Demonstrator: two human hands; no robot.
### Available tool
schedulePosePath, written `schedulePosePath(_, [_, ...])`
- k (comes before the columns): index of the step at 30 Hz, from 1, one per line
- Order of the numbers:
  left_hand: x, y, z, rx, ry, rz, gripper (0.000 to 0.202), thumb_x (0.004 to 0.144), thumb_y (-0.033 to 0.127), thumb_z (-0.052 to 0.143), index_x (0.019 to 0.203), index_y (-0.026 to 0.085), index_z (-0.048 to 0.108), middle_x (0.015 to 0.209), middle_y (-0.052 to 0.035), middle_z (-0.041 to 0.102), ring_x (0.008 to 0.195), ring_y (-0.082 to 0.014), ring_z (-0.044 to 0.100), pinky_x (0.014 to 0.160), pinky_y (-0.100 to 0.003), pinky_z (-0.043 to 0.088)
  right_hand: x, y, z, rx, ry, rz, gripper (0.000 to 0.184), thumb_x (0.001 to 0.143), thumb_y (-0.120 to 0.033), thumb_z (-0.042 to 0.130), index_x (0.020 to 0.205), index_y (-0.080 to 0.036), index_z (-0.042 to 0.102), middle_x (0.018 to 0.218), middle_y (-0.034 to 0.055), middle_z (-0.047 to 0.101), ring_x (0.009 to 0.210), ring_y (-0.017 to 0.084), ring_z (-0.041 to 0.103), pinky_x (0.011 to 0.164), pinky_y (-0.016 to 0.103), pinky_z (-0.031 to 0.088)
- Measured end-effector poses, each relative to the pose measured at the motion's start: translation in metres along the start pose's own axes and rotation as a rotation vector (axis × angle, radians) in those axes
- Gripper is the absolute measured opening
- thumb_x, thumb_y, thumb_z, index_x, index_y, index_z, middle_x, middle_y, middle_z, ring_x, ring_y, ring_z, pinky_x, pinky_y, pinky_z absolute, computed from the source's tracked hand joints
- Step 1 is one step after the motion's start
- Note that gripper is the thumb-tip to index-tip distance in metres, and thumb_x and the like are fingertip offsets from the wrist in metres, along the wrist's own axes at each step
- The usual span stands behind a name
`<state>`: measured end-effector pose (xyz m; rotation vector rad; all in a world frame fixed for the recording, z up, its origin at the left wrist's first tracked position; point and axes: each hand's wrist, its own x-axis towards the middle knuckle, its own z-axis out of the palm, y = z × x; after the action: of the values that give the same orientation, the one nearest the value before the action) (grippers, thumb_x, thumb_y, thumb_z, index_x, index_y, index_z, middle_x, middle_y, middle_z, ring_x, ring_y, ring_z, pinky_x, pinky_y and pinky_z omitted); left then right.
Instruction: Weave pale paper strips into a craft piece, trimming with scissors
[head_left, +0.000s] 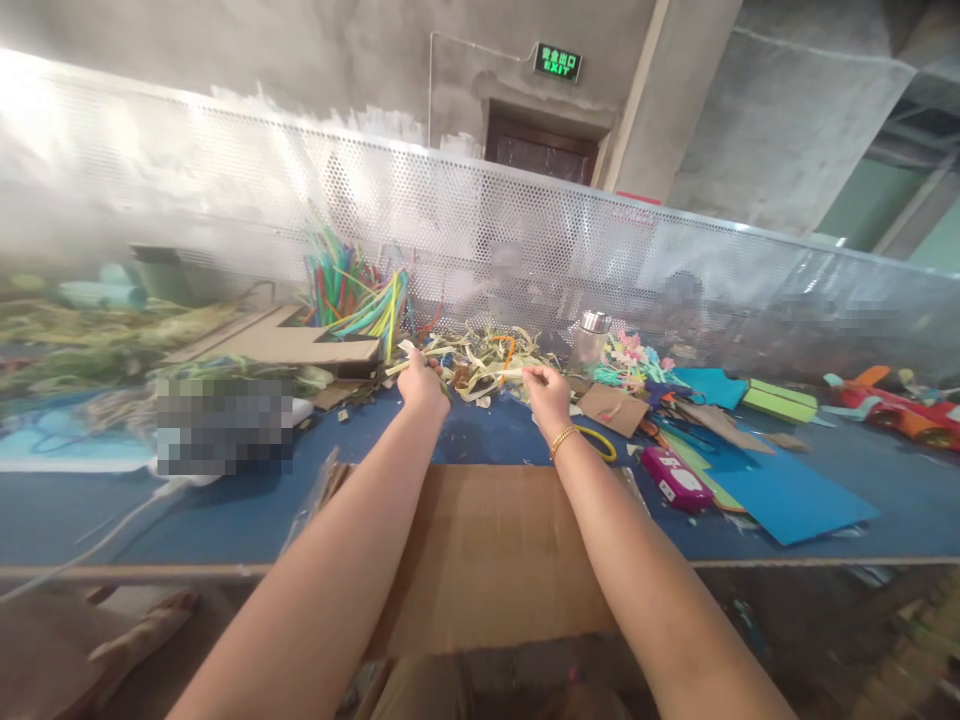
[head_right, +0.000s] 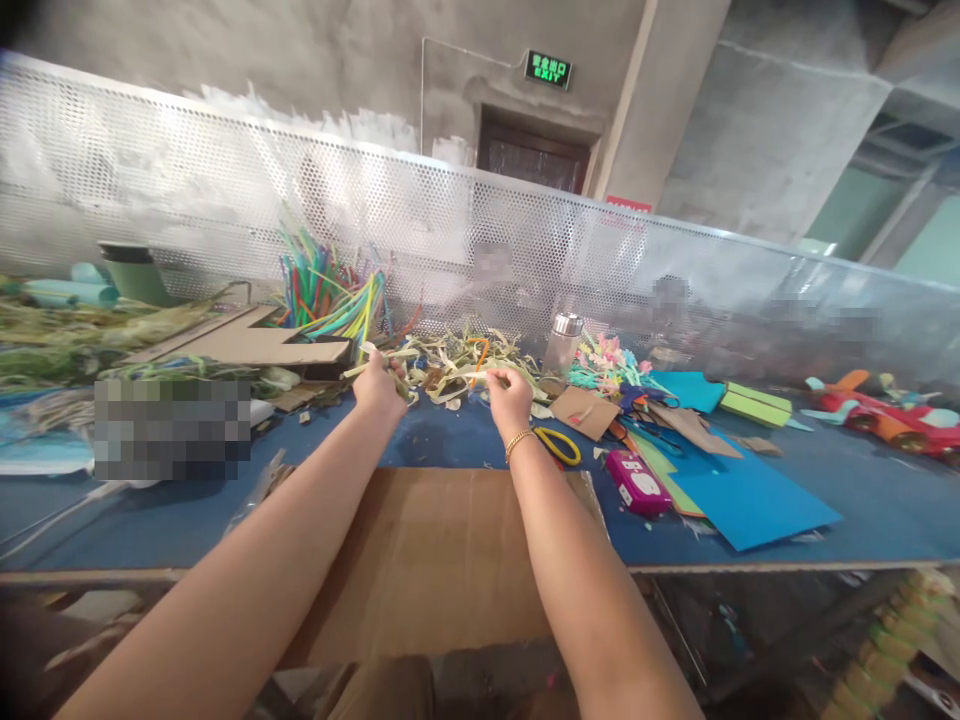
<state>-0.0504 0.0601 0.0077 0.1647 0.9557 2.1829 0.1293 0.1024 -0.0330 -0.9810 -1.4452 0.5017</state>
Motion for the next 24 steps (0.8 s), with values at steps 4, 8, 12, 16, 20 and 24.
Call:
schedulePosePath(4, [-0.002,-0.001,-0.002,0.040,-0.100,-0.140,0.026,0.085,0.039,0.059,0.072,0.018,0.051,0.052,0.0067,0.040,0.038,-0.0048,0.037,0.040,-0.018,0.033,0.002,0.002,0.002,0.073,0.090,0.051,0.026,0.073,-0.039,0.057,0.085,-0.017,0.066,0.082,0.0064,0.070,0.077,0.019,0.063,0.077,0.031,0.048])
schedulePosePath(8, [-0.005,-0.002,-0.003,0.090,-0.191,-0.141,0.031,0.076,0.037,0.070,0.068,0.019,0.047,0.049,0.0092,0.033,0.037,-0.0039,0.031,0.038,-0.018,0.027,0.003,-0.001,0.001,0.188,0.149,0.067,0.031,0.078,-0.039,0.049,0.095,-0.017,0.060,0.087,0.0074,0.068,0.076,0.018,0.064,0.074,0.030,0.049])
schedulePosePath(12, [-0.012,-0.007,-0.002,0.196,-0.330,-0.177,0.028,0.067,0.032,0.078,0.072,0.017,0.055,0.050,0.0078,0.040,0.038,-0.0038,0.035,0.039,-0.017,0.028,0.002,-0.001,0.004,0.249,0.147,0.082,0.035,0.082,-0.041,0.047,0.106,-0.017,0.056,0.091,0.0081,0.068,0.078,0.018,0.064,0.076,0.031,0.050])
schedulePosePath(16, [-0.016,-0.014,0.000,0.271,-0.444,-0.185,0.027,0.066,0.032,0.078,0.075,0.012,0.063,0.055,0.0025,0.050,0.044,-0.0047,0.044,0.039,-0.016,0.028,-0.003,0.001,0.008,0.176,-0.049,0.131,0.028,0.082,-0.041,0.052,0.098,-0.019,0.060,0.076,0.0035,0.069,0.072,0.017,0.063,0.073,0.030,0.049])
schedulePosePath(20, [-0.013,-0.016,-0.001,0.261,-0.364,-0.046,0.017,0.069,0.026,0.071,0.072,0.012,0.063,0.054,0.0017,0.051,0.044,-0.0055,0.044,0.038,-0.016,0.027,-0.011,-0.003,0.008,-0.116,-0.402,0.085,0.025,0.080,-0.041,0.057,0.070,-0.020,0.066,0.070,0.0024,0.069,0.070,0.018,0.062,0.069,0.028,0.045])
schedulePosePath(24, [-0.010,-0.008,-0.001,0.247,-0.247,-0.073,0.013,0.072,0.019,0.061,0.064,0.015,0.052,0.052,0.0029,0.048,0.041,-0.0047,0.041,0.038,-0.015,0.024,-0.013,-0.005,0.006,-0.228,-0.443,0.099,0.029,0.081,-0.043,0.056,0.073,-0.019,0.070,0.076,0.0022,0.072,0.066,0.015,0.061,0.064,0.026,0.042])
